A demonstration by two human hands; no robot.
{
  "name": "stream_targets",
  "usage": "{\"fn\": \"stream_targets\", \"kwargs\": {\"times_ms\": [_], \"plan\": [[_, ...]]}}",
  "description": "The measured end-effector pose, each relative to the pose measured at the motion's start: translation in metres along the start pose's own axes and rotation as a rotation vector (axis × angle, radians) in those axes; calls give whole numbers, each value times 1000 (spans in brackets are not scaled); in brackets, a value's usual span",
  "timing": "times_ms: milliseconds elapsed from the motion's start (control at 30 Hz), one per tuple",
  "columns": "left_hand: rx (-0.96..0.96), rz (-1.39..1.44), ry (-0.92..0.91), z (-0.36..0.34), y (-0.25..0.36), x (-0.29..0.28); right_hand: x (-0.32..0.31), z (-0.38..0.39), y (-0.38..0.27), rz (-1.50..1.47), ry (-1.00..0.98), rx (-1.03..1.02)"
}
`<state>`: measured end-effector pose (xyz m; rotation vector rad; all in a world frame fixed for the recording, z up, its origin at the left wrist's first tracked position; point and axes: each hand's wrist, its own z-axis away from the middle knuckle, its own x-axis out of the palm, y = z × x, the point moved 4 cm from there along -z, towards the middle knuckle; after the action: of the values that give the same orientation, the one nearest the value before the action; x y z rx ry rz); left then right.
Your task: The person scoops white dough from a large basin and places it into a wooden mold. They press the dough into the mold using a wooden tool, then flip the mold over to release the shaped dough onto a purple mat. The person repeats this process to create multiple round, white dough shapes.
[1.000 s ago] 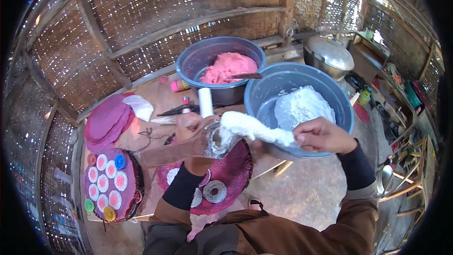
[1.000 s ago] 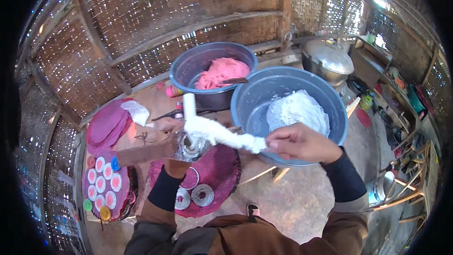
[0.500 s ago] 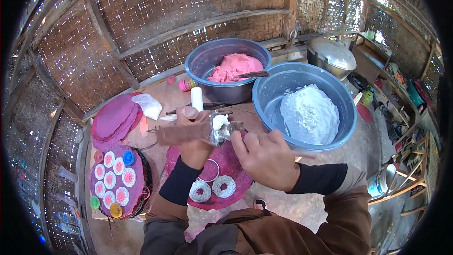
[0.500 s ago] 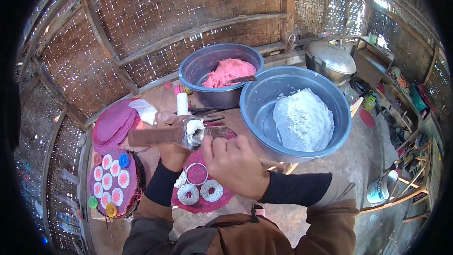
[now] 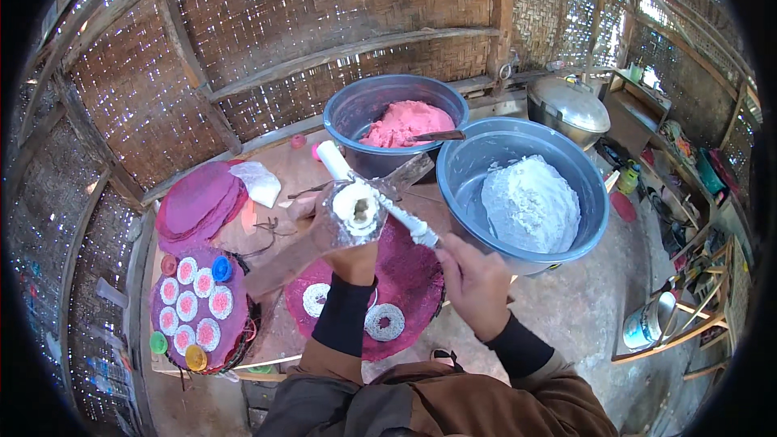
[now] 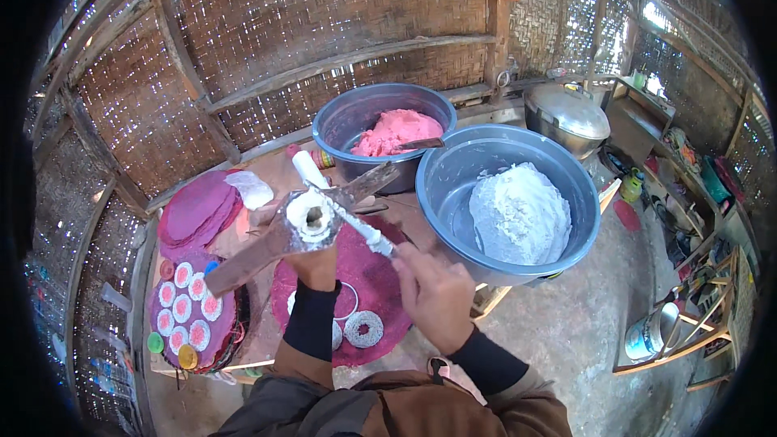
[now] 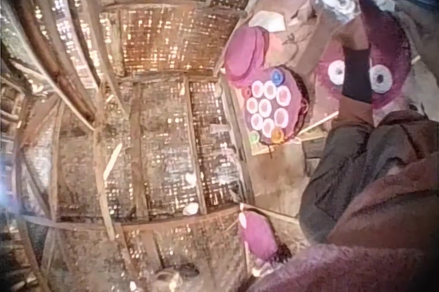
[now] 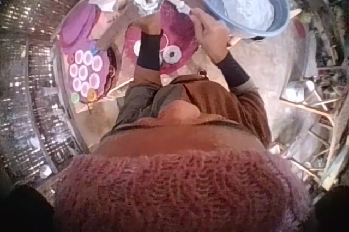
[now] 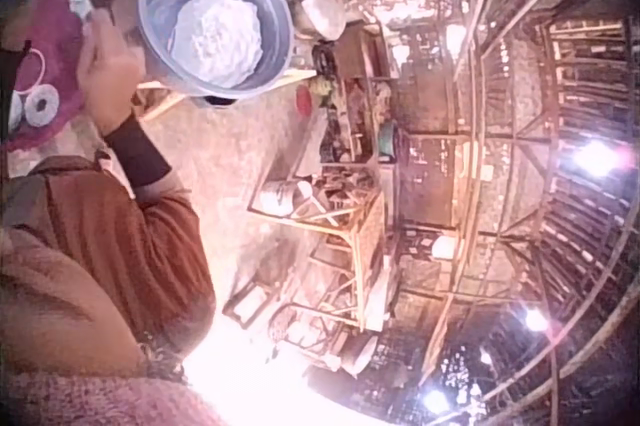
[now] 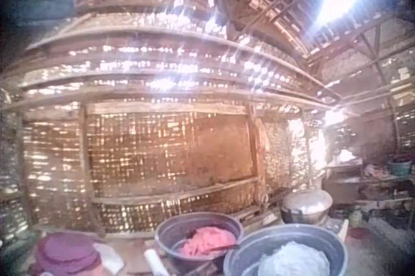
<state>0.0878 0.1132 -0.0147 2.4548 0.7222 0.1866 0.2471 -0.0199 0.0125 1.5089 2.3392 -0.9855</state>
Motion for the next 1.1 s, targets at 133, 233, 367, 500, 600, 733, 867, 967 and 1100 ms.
{"fn": "stream_targets", "kwargs": {"times_ms": [133,233,367,500,600,733,867,967,1100], "plan": [[-555,1147,72,-1,-14,13,0,8,0,-8,-129,-57],[-812,1799,-4,6,-33,24,-11,7,5,-115,-238,-52],[-767,1459,41,5,-64,-3,-50,-12,43,-142,-472,71],[-30,139,-261,-30,-2,-53,-101,-59,109,678,-534,81],[-361,1100,-293,-30,1,-50,-77,-45,205,1185,-617,-3],[-441,1356,-495,-25,-10,-38,-34,-28,268,1153,-717,-22],[-264,1526,-548,-34,0,-72,14,-49,129,323,-573,-154],[-179,1865,-581,-22,-1,-30,46,2,29,-1401,-1069,499],[-224,2059,-602,-4,-2,-15,77,50,-65,-2716,-1368,1027]]}}
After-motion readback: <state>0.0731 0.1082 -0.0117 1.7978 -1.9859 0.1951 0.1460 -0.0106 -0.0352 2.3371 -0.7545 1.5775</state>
